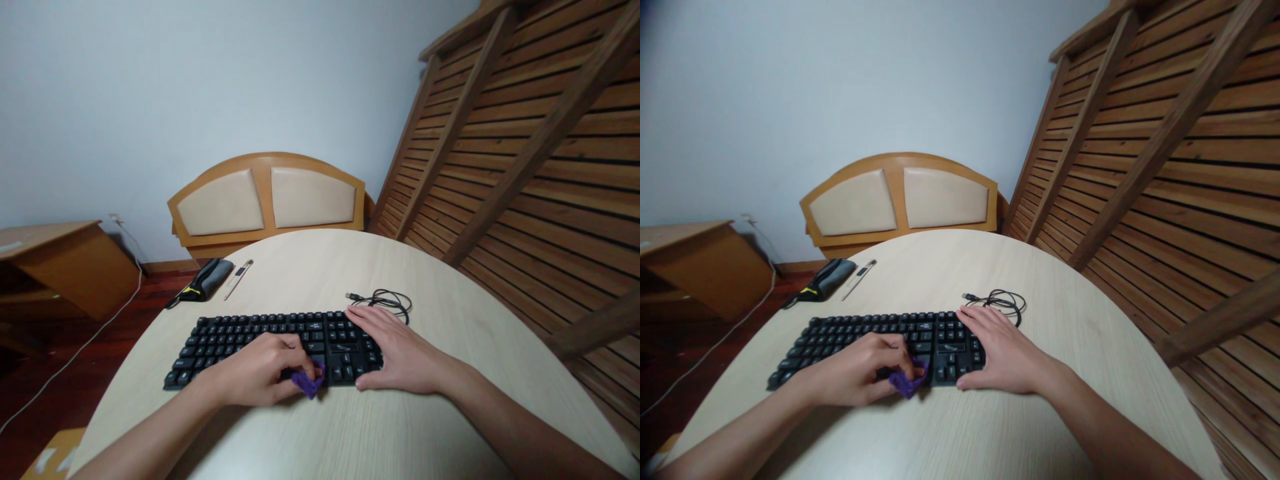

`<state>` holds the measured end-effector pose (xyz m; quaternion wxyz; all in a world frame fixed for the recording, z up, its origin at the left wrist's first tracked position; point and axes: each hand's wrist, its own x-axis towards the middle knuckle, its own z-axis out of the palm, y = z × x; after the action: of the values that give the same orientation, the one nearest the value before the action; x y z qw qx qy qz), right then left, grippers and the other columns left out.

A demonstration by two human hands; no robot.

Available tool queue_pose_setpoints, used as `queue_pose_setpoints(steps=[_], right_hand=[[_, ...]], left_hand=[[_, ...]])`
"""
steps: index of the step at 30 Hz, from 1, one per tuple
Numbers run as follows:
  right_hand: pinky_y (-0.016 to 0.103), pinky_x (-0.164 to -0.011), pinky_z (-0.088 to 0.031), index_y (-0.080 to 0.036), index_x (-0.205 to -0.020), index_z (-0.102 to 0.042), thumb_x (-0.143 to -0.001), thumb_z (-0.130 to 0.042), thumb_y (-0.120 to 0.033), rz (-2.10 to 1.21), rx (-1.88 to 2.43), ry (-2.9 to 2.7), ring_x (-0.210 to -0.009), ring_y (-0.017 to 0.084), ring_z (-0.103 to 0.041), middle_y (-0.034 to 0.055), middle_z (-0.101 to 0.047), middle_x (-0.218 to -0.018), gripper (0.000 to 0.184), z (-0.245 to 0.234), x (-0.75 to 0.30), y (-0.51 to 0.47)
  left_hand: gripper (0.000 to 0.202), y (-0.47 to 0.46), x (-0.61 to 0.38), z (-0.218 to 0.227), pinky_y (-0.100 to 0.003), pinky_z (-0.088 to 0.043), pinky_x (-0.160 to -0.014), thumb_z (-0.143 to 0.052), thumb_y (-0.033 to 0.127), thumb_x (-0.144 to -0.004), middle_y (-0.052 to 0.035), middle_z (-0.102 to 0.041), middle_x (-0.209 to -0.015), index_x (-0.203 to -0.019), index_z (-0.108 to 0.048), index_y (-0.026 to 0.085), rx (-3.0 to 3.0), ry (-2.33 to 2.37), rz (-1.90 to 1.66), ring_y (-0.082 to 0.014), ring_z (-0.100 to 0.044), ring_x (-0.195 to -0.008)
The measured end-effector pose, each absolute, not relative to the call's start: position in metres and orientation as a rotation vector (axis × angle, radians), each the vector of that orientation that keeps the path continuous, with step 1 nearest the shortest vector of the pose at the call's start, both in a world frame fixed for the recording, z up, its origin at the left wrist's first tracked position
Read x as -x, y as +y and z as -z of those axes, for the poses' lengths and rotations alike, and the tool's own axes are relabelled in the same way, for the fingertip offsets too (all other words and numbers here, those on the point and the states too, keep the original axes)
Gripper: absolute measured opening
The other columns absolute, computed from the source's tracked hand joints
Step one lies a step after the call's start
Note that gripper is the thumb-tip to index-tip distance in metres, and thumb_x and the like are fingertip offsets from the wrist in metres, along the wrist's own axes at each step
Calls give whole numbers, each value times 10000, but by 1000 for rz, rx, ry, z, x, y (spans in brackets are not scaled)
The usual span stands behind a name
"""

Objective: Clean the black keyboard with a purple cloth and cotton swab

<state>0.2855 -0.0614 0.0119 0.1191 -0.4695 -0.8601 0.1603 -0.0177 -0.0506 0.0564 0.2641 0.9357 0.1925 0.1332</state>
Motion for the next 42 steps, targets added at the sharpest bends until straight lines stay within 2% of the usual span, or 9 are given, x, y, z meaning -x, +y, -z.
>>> queue_pose_setpoints(steps=[4,9,11,14,19,25,30,35,42], right_hand=[[592,-1228,-187,-165,-1583,-331,-660,-760,-743,-504,1335,-2527,-1493,391,-271,170,-304,-1638,1171,-13,-290,-60],[572,-1218,-239,-174,-1590,-315,-648,-793,-695,-550,1289,-2545,-1501,386,-255,162,-276,-1650,1178,-14,-303,-57],[565,-1219,-243,-170,-1594,-302,-639,-804,-685,-552,1292,-2553,-1503,384,-250,161,-271,-1652,1195,-16,-308,-56],[574,-1218,-240,-186,-1598,-296,-620,-812,-694,-564,1319,-2545,-1504,393,-241,151,-271,-1653,1216,-19,-312,-57],[588,-1215,-245,-202,-1595,-308,-633,-814,-667,-619,1351,-2517,-1501,407,-238,139,-281,-1651,1182,-22,-308,-59],[560,-1220,-255,-160,-1584,-329,-626,-816,-674,-613,1330,-2521,-1493,399,-251,156,-293,-1642,1192,-19,-290,-64],[595,-1226,-199,-153,-1594,-299,-664,-785,-682,-612,1306,-2526,-1501,406,-233,176,-284,-1642,1176,-15,-283,-66],[595,-1215,-228,-171,-1593,-307,-643,-789,-703,-610,1305,-2504,-1493,412,-247,167,-301,-1636,1191,-13,-283,-65],[583,-1210,-250,-210,-1600,-296,-624,-814,-679,-597,1266,-2524,-1490,409,-256,140,-287,-1649,1200,-18,-291,-65]], left_hand=[[141,-51,20,-58,-263,-534,-812,-636,167,-883,-8,-750,-939,-989,-711,220,-2474,522,-348,-150,-678,-895],[202,-50,22,-49,-260,-533,-740,-678,137,-741,-3,-732,-870,-918,-732,217,-2436,554,-392,-151,-669,-806],[187,-49,22,-44,-258,-537,-727,-657,148,-758,-2,-729,-867,-916,-729,217,-2418,571,-487,-143,-669,-785],[150,-43,25,-38,-274,-546,-728,-605,182,-855,-9,-741,-881,-956,-711,215,-2401,759,-765,-145,-684,-794],[167,-31,33,-27,-363,-574,-806,-565,231,-932,-56,-758,-994,-1043,-687,198,-2370,1147,-1083,-202,-709,-909],[182,-31,28,-12,-379,-590,-785,-560,223,-957,-58,-744,-1001,-1090,-683,212,-2542,1183,-937,-219,-713,-896],[199,-37,21,-14,-370,-595,-760,-571,191,-957,-68,-722,-992,-1123,-678,212,-2686,1062,-769,-220,-711,-872],[219,-38,21,-24,-379,-588,-734,-530,183,-966,-83,-711,-956,-1139,-665,185,-2796,883,-658,-226,-689,-854],[224,-39,23,-34,-339,-577,-736,-528,204,-957,-68,-707,-920,-1113,-689,200,-2813,713,-609,-200,-678,-846]])
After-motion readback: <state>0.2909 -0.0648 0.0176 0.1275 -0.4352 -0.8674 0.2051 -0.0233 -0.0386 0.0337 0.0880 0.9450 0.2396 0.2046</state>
